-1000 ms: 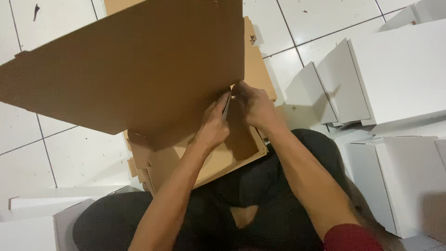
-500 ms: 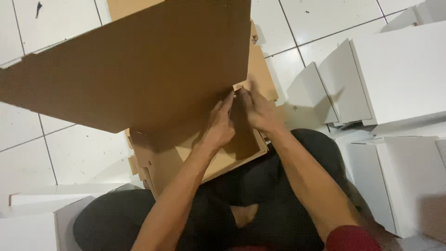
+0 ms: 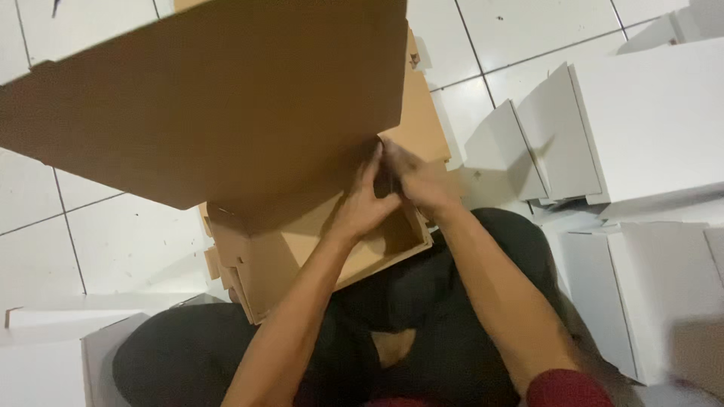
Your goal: The person assembles a flat cardboard box by folding and taping its flaps. They then insert a white rectangular piece into the assembled box and place the finished unit on a stack of similar boxes.
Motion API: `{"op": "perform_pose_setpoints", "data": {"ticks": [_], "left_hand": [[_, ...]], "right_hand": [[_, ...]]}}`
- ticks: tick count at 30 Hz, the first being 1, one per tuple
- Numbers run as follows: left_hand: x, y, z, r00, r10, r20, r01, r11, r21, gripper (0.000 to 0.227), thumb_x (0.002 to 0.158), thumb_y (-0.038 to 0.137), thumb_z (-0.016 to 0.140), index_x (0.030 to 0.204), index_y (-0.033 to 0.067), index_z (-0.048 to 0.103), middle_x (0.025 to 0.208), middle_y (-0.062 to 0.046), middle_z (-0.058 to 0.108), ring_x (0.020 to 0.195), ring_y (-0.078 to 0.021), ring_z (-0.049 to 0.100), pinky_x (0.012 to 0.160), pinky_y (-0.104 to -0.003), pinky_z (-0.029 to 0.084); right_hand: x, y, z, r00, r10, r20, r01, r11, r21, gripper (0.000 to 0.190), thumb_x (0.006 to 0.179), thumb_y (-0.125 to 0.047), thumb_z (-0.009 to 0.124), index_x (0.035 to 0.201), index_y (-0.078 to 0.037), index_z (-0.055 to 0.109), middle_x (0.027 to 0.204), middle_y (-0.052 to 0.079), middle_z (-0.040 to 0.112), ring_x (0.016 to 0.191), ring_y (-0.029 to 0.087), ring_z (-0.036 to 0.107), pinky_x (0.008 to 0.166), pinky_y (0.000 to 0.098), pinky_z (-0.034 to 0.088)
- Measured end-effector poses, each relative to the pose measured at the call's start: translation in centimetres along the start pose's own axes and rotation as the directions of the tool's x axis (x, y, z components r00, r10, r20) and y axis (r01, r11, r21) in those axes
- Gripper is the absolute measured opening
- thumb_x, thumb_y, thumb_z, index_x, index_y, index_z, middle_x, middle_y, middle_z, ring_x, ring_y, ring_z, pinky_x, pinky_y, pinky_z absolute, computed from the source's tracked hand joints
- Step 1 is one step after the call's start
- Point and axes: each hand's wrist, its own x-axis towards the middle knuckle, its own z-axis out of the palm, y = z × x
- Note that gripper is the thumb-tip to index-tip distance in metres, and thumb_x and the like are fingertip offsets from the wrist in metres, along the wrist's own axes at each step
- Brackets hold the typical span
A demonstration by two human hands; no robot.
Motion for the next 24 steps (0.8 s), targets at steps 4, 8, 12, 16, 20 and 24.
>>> {"op": "perform_pose_setpoints", "data": {"ticks": [4,8,12,16,20,24], "left_hand": [[0.6,-1.8,0.4,0.994,-0.097,0.053,0.111,0.878,-0.466,0.079,0.071,0.027,0.061,0.142,0.013,0.031,0.138,-0.016,0.04,0.129,-0.0318,0.037,0.105,-0.048,0.033],[2.4,-6.3,1.7,0.961,-0.172,-0.215,0.129,0.971,-0.2,0.051,0.087,0.02,0.046,0.136,0.0119,0.036,0.133,-0.016,0.045,0.121,-0.0289,0.048,0.101,-0.042,0.041],[4.1,-7.2,3.9,0.937,-0.046,-0.347,0.065,0.997,0.043,0.042,0.091,0.02,0.045,0.13,0.0042,0.042,0.127,-0.018,0.052,0.118,-0.0315,0.051,0.097,-0.043,0.043],[3.4,-5.7,4.3,0.869,0.085,-0.488,0.0,0.985,0.172,0.036,0.09,0.018,0.049,0.122,0.0002,0.048,0.115,-0.022,0.059,0.105,-0.035,0.058,0.087,-0.047,0.048],[4.4,-5.8,3.6,0.847,0.243,-0.472,-0.076,0.936,0.344,0.027,0.091,0.015,0.045,0.116,0.0043,0.051,0.102,-0.022,0.062,0.092,-0.0398,0.061,0.074,-0.048,0.052],[5.7,-7.1,3.0,0.846,0.312,-0.432,0.018,0.793,0.609,0.018,0.089,0.017,0.044,0.099,0.0083,0.057,0.078,-0.014,0.063,0.069,-0.0296,0.067,0.058,-0.041,0.055]], "right_hand": [[1.3,2.4,-1.3,0.974,-0.117,0.196,0.179,0.924,-0.339,0.06,0.091,-0.043,0.043,0.136,-0.004,0.04,0.128,0.023,0.05,0.123,0.039,0.042,0.104,0.0512,0.03],[-0.4,-0.5,-1.6,0.965,-0.14,0.221,0.244,0.785,-0.569,0.043,0.091,-0.024,0.038,0.122,0.0,0.054,0.109,0.026,0.061,0.108,0.047,0.052,0.092,0.0519,0.041],[2.4,3.1,-1.6,0.953,-0.192,0.236,0.295,0.769,-0.567,0.038,0.092,-0.029,0.036,0.114,-0.006,0.059,0.096,0.021,0.064,0.095,0.041,0.061,0.078,0.0504,0.048],[1.5,2.6,-2.0,0.931,-0.264,0.25,0.363,0.64,-0.677,0.03,0.09,-0.026,0.038,0.1,-0.007,0.058,0.079,0.021,0.063,0.079,0.042,0.062,0.062,0.0468,0.049],[3.5,6.0,-1.7,0.925,-0.272,0.265,0.379,0.613,-0.693,0.036,0.087,-0.028,0.04,0.115,-0.009,0.051,0.08,0.023,0.062,0.074,0.046,0.062,0.059,0.0523,0.048],[2.8,4.0,-1.3,0.911,-0.286,0.298,0.413,0.64,-0.648,0.038,0.089,-0.019,0.036,0.124,-0.008,0.044,0.081,0.024,0.063,0.075,0.045,0.064,0.063,0.0498,0.051]]}}
